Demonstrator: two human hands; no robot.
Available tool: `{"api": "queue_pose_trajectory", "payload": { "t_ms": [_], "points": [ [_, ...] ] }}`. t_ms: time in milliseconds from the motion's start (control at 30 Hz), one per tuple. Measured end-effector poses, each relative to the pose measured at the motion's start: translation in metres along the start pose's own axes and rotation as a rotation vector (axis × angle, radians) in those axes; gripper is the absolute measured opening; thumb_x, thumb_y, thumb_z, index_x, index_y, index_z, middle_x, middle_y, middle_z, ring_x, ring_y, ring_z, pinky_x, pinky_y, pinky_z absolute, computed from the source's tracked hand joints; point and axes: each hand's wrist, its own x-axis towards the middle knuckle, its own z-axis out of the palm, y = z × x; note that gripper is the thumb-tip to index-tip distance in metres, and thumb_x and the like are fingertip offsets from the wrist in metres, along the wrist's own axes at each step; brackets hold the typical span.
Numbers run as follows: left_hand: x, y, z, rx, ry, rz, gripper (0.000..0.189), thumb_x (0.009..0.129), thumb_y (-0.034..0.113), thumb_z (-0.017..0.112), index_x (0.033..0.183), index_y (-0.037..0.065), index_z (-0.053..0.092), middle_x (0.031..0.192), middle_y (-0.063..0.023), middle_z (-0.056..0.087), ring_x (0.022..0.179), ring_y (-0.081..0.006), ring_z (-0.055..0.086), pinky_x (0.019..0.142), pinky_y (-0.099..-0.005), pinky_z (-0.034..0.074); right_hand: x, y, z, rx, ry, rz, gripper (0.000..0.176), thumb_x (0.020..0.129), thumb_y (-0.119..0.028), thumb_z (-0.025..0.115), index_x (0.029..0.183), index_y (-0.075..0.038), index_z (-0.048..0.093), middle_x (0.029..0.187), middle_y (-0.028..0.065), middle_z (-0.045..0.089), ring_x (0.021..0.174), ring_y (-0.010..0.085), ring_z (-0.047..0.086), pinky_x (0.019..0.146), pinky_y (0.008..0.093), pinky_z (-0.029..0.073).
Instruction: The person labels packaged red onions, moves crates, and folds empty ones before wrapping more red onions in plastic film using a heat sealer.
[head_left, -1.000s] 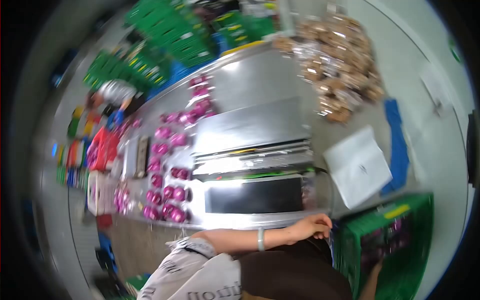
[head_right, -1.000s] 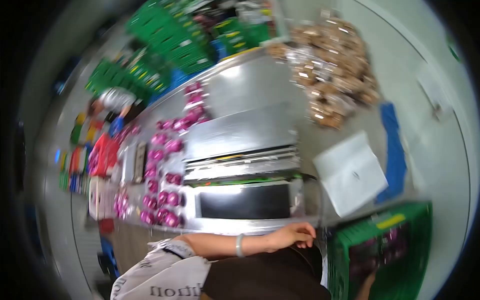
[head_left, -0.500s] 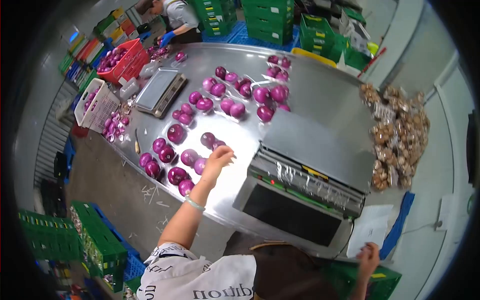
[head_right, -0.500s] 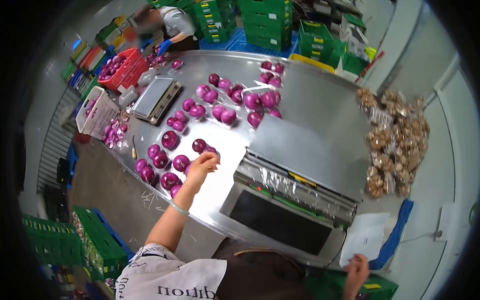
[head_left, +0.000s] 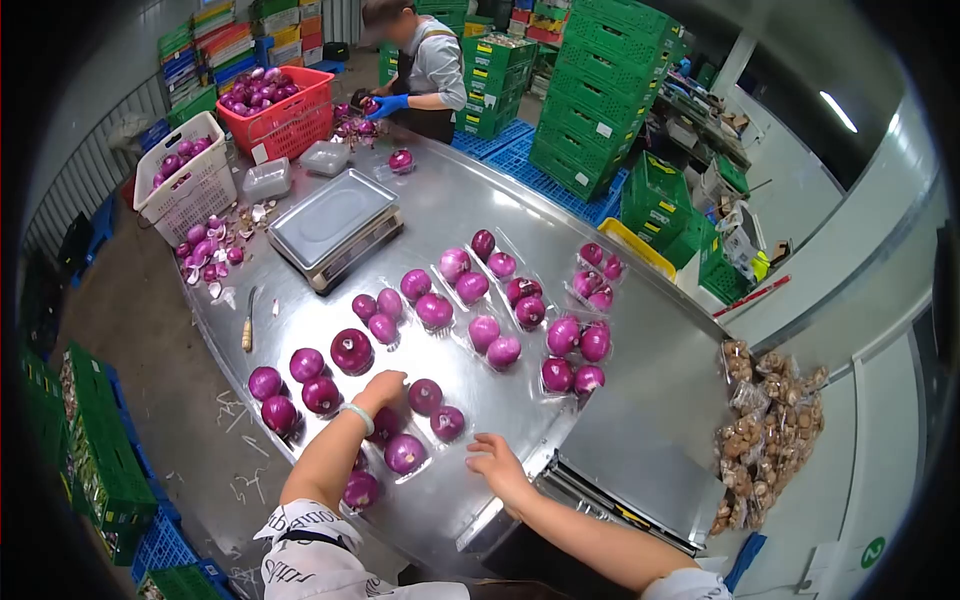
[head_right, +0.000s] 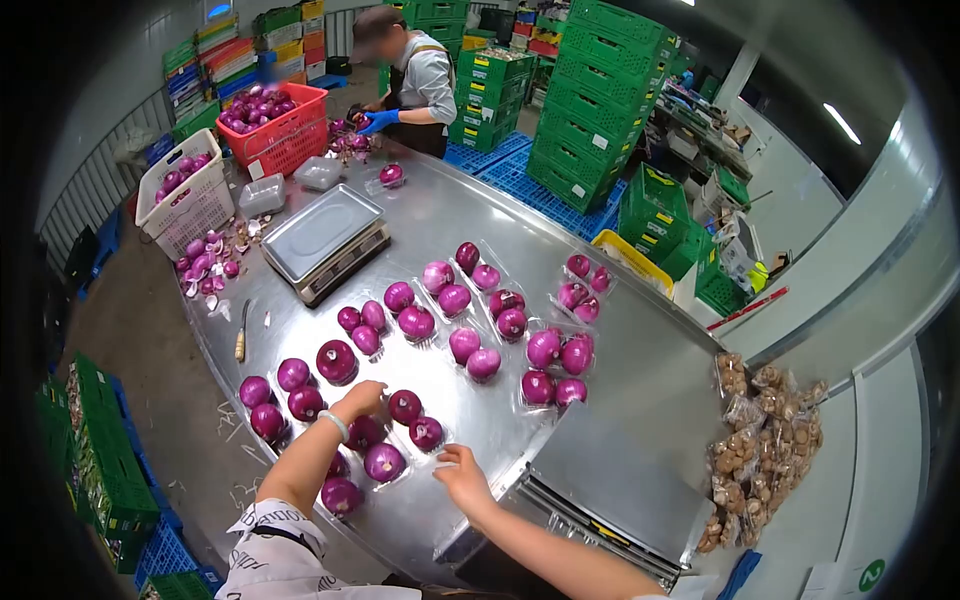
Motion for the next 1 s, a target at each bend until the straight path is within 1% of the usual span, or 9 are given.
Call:
{"api": "queue_pose_trajectory", "payload": {
  "t_ms": [133,233,333,500,567,733,833,933,1000],
  "points": [
    [0.012,0.0,0.006,-0.215,-0.006,0.046,0.033,0.077,0.006,0.056,0.11,0.003,0.058,0.101,-0.0209,0.065,0.099,-0.0358,0.062,0.085,-0.0411,0.048,0.1,0.069,0.008,-0.071,0.317,0.437,0.05,0.078,-0.009,0.058,0.123,0.008,0.043,0.106,0.0176,0.054,0.091,0.0195,0.053,0.078,0.032,0.048],
    [0.021,-0.003,0.013,-0.225,-0.045,0.077,0.032,0.078,0.002,0.053,0.109,0.003,0.056,0.1,-0.0214,0.065,0.097,-0.0366,0.062,0.084,-0.041,0.047,0.133,0.105,0.015,-0.014,0.314,0.621,0.039,0.075,-0.007,0.06,0.11,0.008,0.052,0.095,0.0162,0.055,0.082,0.0211,0.056,0.07,0.035,0.05],
    [0.026,0.001,0.014,-0.341,-0.068,0.16,0.033,0.077,-0.002,0.05,0.11,0.003,0.052,0.101,-0.0224,0.064,0.096,-0.0371,0.062,0.083,-0.041,0.048,0.137,0.113,0.022,0.194,0.289,0.554,0.02,0.074,-0.005,0.061,0.09,0.005,0.054,0.084,0.0131,0.056,0.07,0.0214,0.058,0.062,0.0359,0.051],
    [0.005,0.031,-0.028,-0.561,-0.169,0.141,0.035,0.076,-0.009,0.046,0.11,0.0,0.045,0.105,-0.0238,0.062,0.092,-0.0349,0.064,0.071,-0.0406,0.053,0.124,0.095,0.02,0.206,0.304,0.494,0.033,0.073,-0.001,0.06,0.102,0.006,0.044,0.09,0.014,0.055,0.07,0.0214,0.06,0.064,0.0329,0.053],
    [-0.006,0.04,-0.044,-0.714,-0.067,0.171,0.033,0.079,-0.016,0.041,0.108,-0.002,0.042,0.112,-0.0222,0.057,0.086,-0.0331,0.065,0.052,-0.0347,0.057,0.102,0.065,0.018,0.243,0.349,0.386,0.042,0.074,0.0,0.06,0.11,0.006,0.039,0.098,0.0159,0.054,0.073,0.0211,0.061,0.065,0.032,0.053],
    [-0.05,0.099,-0.127,-0.727,0.02,0.214,0.034,0.081,-0.016,0.036,0.112,-0.002,0.039,0.111,-0.0244,0.056,0.092,-0.0307,0.064,0.053,-0.0342,0.058,0.039,-0.021,-0.02,0.281,0.312,0.049,0.049,0.078,0.002,0.056,0.121,0.004,0.033,0.114,0.0195,0.049,0.078,0.0206,0.063,0.067,0.0311,0.053],
    [-0.069,0.15,-0.142,-0.707,0.062,0.345,0.036,0.081,-0.016,0.035,0.114,-0.002,0.039,0.109,-0.0254,0.058,0.091,-0.0315,0.064,0.055,-0.0351,0.058,0.0,-0.033,-0.058,0.216,0.322,-0.148,0.053,0.079,0.004,0.054,0.127,0.001,0.031,0.121,0.0205,0.045,0.079,0.0208,0.063,0.067,0.0309,0.053],
    [-0.074,0.201,-0.115,-0.72,0.096,0.437,0.038,0.078,-0.017,0.036,0.114,-0.004,0.04,0.107,-0.0262,0.058,0.089,-0.0353,0.065,0.057,-0.0377,0.059,-0.037,-0.03,-0.105,0.156,0.426,-0.151,0.056,0.079,0.004,0.056,0.129,-0.001,0.032,0.124,0.0191,0.046,0.074,0.0192,0.062,0.065,0.0303,0.052],
    [-0.077,0.241,-0.093,-0.797,-0.014,0.413,0.037,0.079,-0.016,0.041,0.114,-0.005,0.04,0.108,-0.0264,0.058,0.092,-0.0364,0.065,0.061,-0.038,0.059,-0.065,-0.016,-0.143,0.142,0.483,-0.079,0.056,0.079,0.002,0.057,0.129,-0.001,0.034,0.126,0.0174,0.047,0.069,0.0167,0.06,0.062,0.029,0.05]
  ]
}}
